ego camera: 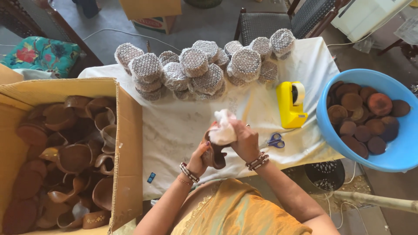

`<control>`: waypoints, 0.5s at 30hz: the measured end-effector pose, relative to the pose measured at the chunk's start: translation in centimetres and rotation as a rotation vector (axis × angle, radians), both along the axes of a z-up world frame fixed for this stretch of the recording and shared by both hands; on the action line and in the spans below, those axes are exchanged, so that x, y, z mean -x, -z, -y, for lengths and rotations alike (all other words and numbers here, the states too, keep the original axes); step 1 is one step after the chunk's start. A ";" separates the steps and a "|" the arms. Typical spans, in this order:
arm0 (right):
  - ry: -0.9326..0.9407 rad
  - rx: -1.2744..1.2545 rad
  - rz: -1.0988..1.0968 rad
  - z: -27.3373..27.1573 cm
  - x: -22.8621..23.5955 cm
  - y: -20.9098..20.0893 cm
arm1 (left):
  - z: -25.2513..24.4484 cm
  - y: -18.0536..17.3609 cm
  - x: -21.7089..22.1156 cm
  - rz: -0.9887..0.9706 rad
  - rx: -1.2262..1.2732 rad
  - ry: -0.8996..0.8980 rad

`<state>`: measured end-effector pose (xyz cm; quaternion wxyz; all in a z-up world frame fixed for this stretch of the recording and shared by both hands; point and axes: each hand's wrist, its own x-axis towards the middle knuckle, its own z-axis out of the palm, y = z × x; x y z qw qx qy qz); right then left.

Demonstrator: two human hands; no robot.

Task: The person wraps individual clay bowls in bubble wrap and secures them with tape, then wipes a bowl with a cloth and place it with other unwrapped bowls in a basin.

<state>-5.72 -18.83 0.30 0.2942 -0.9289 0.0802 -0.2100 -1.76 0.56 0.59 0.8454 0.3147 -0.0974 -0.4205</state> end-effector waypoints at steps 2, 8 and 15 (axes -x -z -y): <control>-0.121 0.118 0.159 -0.5 0.1 -2.9 | 0.3 1.7 0.2 0.003 -0.067 -0.004; -0.190 -0.002 0.266 -1.3 -0.1 -0.1 | -0.1 1.8 -0.4 0.230 -0.275 -0.016; -0.015 -0.575 -0.124 -1.7 -0.4 6.3 | 0.0 3.4 -0.2 0.361 -0.356 -0.104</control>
